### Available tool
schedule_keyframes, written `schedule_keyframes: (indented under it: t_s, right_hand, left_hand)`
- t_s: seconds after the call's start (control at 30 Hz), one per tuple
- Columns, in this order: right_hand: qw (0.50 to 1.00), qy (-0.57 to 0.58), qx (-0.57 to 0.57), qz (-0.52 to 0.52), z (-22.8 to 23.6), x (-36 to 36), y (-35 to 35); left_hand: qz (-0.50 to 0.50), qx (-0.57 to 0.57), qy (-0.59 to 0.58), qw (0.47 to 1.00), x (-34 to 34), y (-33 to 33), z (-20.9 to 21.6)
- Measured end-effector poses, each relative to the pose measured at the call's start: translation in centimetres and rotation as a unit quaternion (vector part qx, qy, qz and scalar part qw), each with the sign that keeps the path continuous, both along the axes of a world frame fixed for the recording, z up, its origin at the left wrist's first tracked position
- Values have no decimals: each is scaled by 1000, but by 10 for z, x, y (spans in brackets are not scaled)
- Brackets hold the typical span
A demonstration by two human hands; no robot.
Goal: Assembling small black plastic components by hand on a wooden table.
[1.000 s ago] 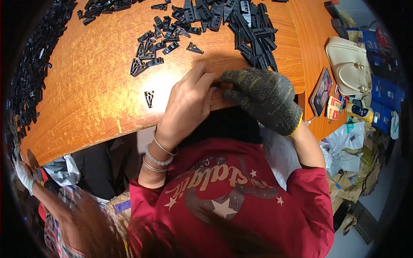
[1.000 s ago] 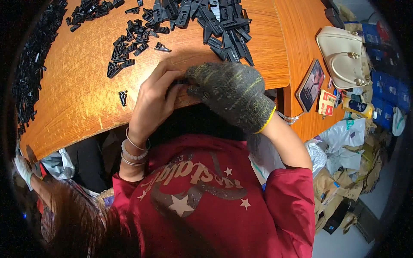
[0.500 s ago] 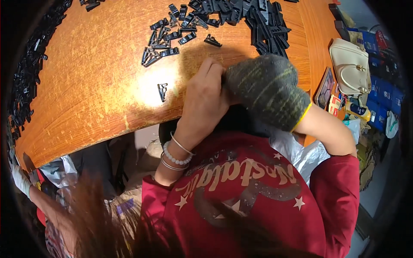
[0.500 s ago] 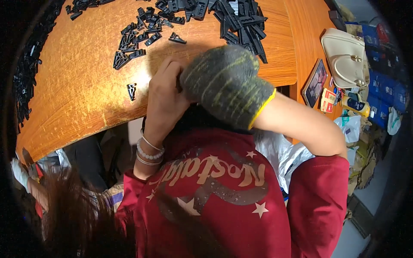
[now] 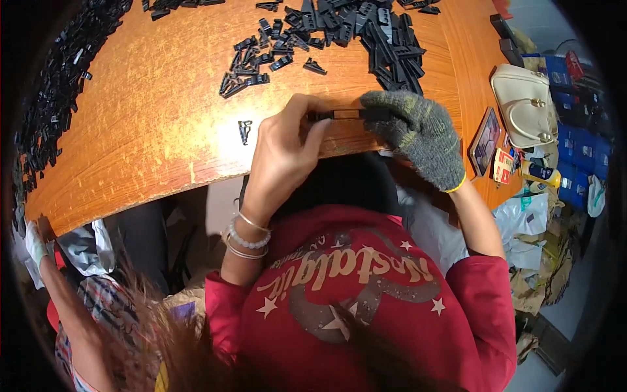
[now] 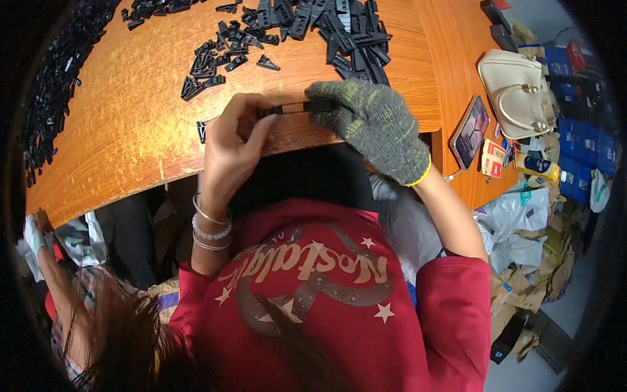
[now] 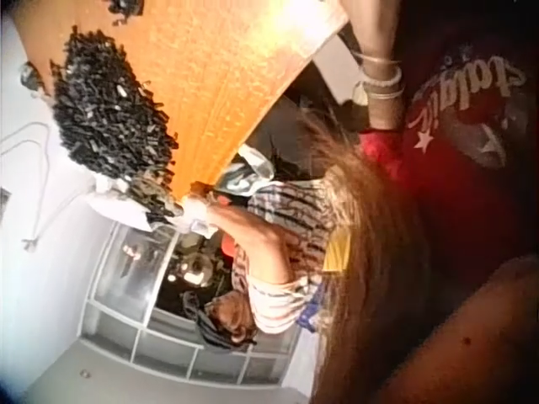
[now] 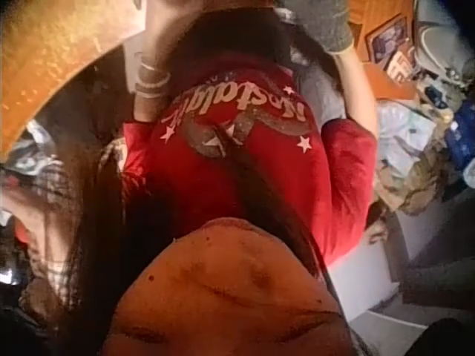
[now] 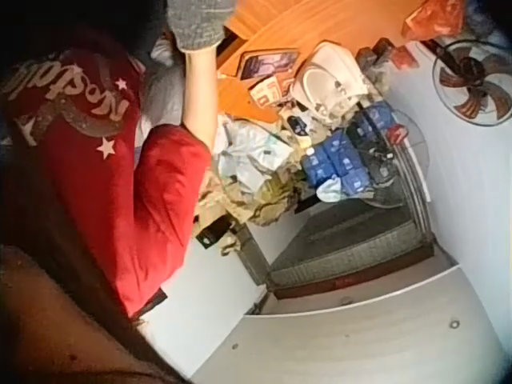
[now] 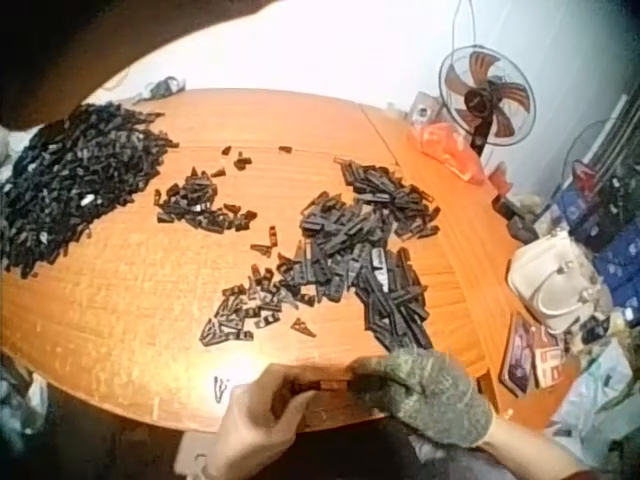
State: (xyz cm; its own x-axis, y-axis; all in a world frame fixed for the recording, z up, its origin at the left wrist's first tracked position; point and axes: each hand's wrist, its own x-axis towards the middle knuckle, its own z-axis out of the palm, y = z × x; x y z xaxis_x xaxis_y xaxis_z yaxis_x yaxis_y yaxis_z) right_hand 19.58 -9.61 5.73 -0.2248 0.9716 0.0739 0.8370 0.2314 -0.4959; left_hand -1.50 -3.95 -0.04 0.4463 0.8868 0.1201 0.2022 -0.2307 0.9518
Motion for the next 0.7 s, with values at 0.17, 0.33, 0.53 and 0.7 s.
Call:
schedule_keyframes:
  t_s: [0.17,0.33,0.53,0.7]
  right_hand:
    - [927,253,-202,-188,13,-2,-15]
    - [984,122,-78,-107,-4,0,-22]
    - [968,161,-122,-147,5,-1,-26]
    - [992,-108,71,-7,12,21,-57]
  left_hand:
    - [-103,-334,-237,906,-5,3,13]
    - [-123,-397,-235,879,9,0,11]
    - [-123,-401,-218,881,19,-2,9]
    - [-160,-365,-165,902,43,-12,13]
